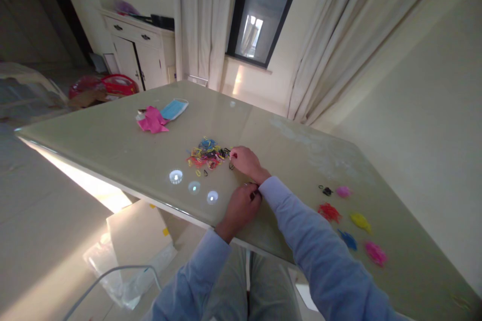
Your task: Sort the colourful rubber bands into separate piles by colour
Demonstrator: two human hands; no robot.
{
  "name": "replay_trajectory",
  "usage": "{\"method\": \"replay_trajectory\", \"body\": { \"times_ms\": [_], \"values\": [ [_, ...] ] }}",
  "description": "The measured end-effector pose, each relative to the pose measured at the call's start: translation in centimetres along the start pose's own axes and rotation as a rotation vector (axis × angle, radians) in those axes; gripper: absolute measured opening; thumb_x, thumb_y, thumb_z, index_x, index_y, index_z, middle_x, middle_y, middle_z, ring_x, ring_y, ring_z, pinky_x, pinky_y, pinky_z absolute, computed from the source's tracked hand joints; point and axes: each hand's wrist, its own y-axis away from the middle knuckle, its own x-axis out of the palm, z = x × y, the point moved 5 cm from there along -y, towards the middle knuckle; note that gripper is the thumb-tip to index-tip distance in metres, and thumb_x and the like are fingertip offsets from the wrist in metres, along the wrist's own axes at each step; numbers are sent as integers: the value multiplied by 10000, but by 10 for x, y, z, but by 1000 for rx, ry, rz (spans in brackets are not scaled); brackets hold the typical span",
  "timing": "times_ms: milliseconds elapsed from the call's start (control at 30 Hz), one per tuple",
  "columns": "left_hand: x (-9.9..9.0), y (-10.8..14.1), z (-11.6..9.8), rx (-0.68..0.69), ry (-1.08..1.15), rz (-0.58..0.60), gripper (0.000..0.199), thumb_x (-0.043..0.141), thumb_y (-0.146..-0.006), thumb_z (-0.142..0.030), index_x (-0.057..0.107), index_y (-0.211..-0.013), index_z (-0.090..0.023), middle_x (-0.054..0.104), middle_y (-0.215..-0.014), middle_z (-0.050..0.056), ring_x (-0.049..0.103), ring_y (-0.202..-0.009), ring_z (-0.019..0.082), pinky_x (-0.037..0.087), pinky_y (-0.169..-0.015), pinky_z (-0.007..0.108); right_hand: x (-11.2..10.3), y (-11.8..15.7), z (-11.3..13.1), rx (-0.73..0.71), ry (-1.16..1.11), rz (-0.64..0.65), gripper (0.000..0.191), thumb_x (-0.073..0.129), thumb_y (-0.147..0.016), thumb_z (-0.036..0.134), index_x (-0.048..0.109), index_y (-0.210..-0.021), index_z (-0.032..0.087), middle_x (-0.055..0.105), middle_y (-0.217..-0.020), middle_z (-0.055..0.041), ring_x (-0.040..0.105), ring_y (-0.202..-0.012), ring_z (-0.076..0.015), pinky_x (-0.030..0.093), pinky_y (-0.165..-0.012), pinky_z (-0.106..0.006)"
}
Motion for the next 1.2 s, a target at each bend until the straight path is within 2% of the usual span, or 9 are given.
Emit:
{"method": "replay_trajectory", "body": {
  "times_ms": [233, 467, 700, 833, 1033, 1200],
  "values": [
    [1, -1, 2, -18, 21, -18, 171, 489, -799, -125, 625, -701, -160, 637, -723, 43, 542, -681, 156, 342, -635, 266, 0, 0, -1, 31, -3, 13, 212, 582, -863, 301, 741, -983, 228, 738, -1020, -66, 649, -940, -192, 441, -772, -244],
    [0, -1, 0, -11, 17, -13, 179, 489, -808, -127, 636, -712, -160, 643, -728, 41, 538, -683, 158, 344, -637, 268, 0, 2, -5, 104, -8, 26, 281, 474, -897, 213, 747, -963, 197, 736, -1030, -118, 653, -942, -221, 446, -804, -286],
    [0, -2, -1, 9, 30, -9, 214, 493, -819, -123, 699, -771, -158, 698, -786, 59, 587, -732, 174, 405, -693, 280, 0, 5, -10, 67, -142, -10, 223, 503, -870, 158, 726, -863, 166, 737, -997, -128, 645, -926, -213, 438, -833, -288],
    [-1, -1, -1, 18, 94, -19, 242, 505, -839, -139, 742, -887, -163, 741, -901, 72, 638, -824, 187, 455, -773, 297, -2, 9, -16, 43, -302, -68, 157, 547, -840, 172, 699, -877, 157, 733, -938, -86, 640, -865, -174, 452, -802, -258],
    [-1, 0, 2, -15, 92, -14, 249, 517, -842, -149, 747, -936, -172, 750, -948, 70, 654, -849, 189, 476, -808, 310, -17, 37, -25, 62, -575, -138, 191, 492, -846, 279, 624, -882, 146, 667, -762, -21, 587, -642, -117, 463, -607, -214],
    [-1, 0, 5, -23, 109, -23, 245, 523, -836, -155, 736, -956, -170, 746, -938, 66, 643, -790, 171, 475, -767, 292, -33, 81, -30, 122, -1170, -156, 132, 586, -750, 311, 577, -738, 180, 534, -556, 59, 447, -463, -75, 337, -450, -185]
  ]
}}
